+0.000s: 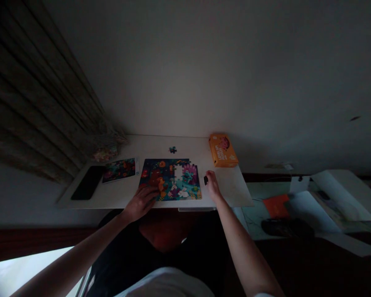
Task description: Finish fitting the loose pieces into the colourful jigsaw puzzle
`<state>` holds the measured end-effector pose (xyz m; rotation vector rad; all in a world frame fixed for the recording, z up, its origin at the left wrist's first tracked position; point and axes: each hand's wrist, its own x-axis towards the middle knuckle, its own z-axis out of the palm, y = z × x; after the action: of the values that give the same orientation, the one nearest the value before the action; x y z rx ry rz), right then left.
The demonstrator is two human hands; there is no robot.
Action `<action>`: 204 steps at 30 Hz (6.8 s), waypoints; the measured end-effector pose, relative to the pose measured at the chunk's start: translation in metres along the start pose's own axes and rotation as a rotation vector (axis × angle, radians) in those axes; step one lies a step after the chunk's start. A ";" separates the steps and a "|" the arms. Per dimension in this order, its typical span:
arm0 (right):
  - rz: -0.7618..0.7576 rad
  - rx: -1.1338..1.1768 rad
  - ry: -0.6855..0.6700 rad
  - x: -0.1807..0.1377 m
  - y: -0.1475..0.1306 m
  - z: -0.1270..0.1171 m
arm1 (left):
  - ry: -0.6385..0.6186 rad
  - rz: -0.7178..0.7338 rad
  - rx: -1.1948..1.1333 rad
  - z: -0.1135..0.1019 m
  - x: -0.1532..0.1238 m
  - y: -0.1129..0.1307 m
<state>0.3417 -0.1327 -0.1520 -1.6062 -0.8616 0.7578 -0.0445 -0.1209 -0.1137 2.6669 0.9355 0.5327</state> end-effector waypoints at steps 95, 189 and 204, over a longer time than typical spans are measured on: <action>-0.425 -1.022 -0.175 -0.002 -0.021 0.075 | -0.299 0.080 0.070 0.050 0.094 0.032; -0.049 0.104 -0.433 0.049 -0.046 0.062 | -0.107 -0.144 0.193 0.045 0.061 0.034; -0.468 -0.507 -0.452 0.054 -0.040 0.106 | -0.131 -0.161 0.122 0.041 0.063 0.031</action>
<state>0.2762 -0.0271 -0.1344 -1.5806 -1.7994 0.5948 0.0354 -0.1094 -0.1232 2.6625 1.1647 0.2692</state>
